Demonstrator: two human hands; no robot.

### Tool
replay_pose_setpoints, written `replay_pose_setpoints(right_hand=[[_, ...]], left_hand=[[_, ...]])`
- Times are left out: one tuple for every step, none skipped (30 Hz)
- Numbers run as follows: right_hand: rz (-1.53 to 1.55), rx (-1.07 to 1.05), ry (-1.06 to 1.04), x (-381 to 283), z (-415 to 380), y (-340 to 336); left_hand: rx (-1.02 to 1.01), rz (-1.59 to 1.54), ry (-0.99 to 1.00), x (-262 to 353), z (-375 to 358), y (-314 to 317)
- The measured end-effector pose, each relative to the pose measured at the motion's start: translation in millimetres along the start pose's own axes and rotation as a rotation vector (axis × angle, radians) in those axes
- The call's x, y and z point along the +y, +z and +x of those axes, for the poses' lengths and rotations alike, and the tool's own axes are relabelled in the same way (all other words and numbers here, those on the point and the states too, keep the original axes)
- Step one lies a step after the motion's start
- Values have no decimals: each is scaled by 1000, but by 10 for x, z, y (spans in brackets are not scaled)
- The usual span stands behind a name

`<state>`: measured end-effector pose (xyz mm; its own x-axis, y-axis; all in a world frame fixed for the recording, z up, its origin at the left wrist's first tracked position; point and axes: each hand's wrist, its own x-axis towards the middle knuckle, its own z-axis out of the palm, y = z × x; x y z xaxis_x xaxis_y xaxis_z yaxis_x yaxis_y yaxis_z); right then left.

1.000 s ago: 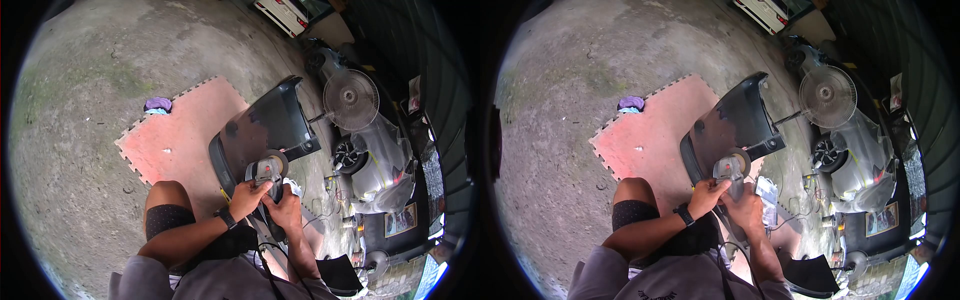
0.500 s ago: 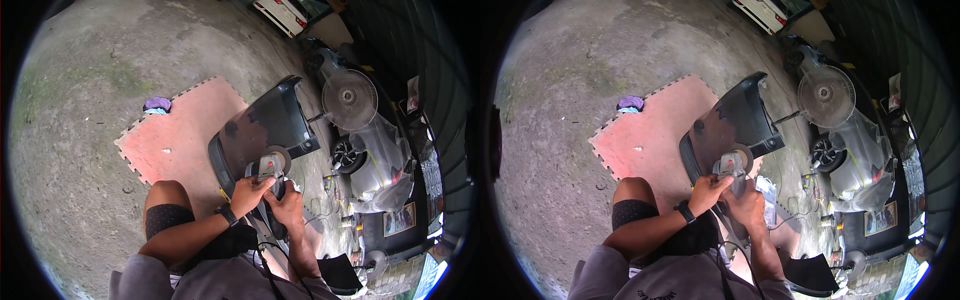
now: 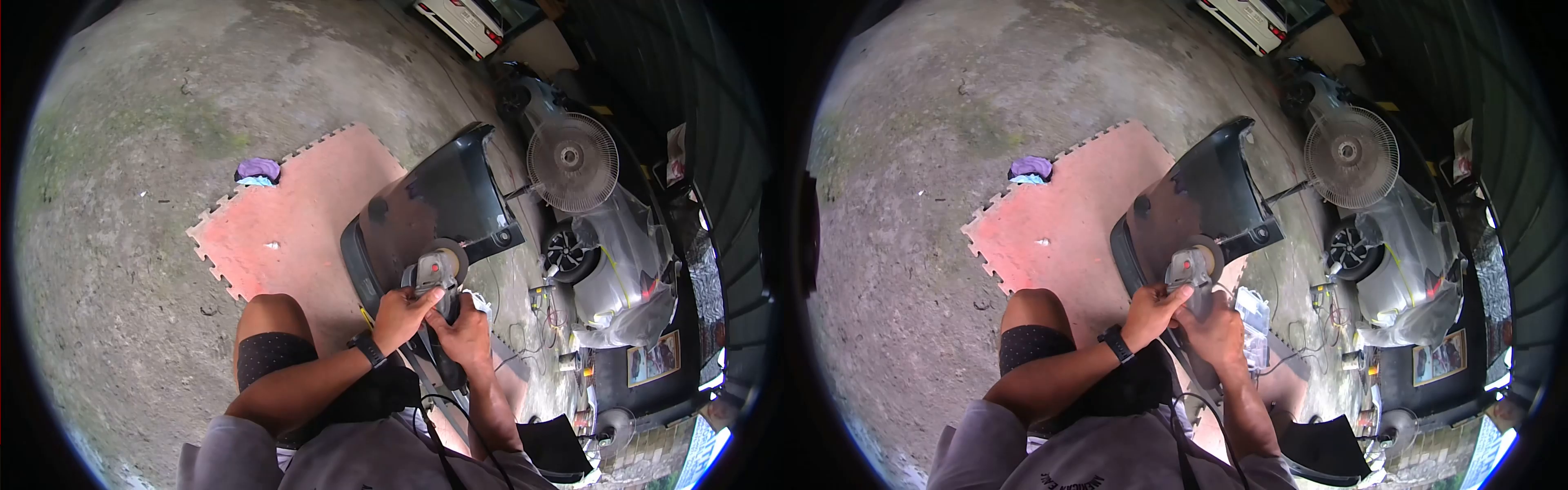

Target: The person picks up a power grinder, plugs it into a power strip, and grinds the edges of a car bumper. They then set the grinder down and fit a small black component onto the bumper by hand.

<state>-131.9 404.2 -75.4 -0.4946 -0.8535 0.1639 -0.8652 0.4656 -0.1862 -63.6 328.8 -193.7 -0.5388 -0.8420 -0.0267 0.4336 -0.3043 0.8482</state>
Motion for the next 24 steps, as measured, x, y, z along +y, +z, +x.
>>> replay_pose_setpoints(right_hand=[[-21,-25,-1,52,5,74],[-41,-50,-3,64,13,108],[-38,-49,-2,65,15,105],[-33,-31,-7,52,12,78],[-30,-13,-10,37,7,44],[-31,-11,-4,4,4,-8],[-9,5,1,-44,4,-69],[12,20,4,-69,4,-102],[10,20,2,-56,2,-85],[2,12,-18,-30,10,-47],[-4,6,-37,-6,19,-4],[-3,5,-39,13,23,36],[-22,-36,-13,32,32,76],[-38,-78,14,39,38,99],[-33,-77,15,34,43,82],[-14,-52,-15,27,45,34],[4,-26,-41,13,29,-25],[19,-6,-27,-33,29,-103],[18,-6,-22,-66,29,-154],[35,4,-27,-96,32,-192],[53,15,-34,-108,38,-210],[15,0,-57,-57,53,-160],[-20,-15,-79,12,66,-62],[-40,-49,-43,53,67,28]], left_hand=[[14,35,-41,-108,-2,-34],[28,72,-81,-98,-8,-59],[28,75,-81,-87,-6,-59],[34,70,-34,-77,-5,-45],[37,64,11,-35,0,-26],[32,64,9,-9,19,-3],[22,63,26,14,40,17],[14,62,44,25,48,28],[14,60,44,10,46,23],[33,65,51,-21,50,10],[52,71,58,-61,49,-8],[53,72,59,-121,41,-27],[64,76,20,-186,38,-46],[75,82,-19,-141,28,-63],[75,87,-19,-92,25,-63],[57,71,-12,-45,20,-44],[36,54,-8,41,4,-15],[29,54,-13,89,10,21],[25,34,2,128,25,54],[23,14,18,142,33,75],[22,13,19,122,34,75],[33,0,15,82,35,60],[44,-10,11,28,36,26],[62,10,-37,-42,29,-28]])
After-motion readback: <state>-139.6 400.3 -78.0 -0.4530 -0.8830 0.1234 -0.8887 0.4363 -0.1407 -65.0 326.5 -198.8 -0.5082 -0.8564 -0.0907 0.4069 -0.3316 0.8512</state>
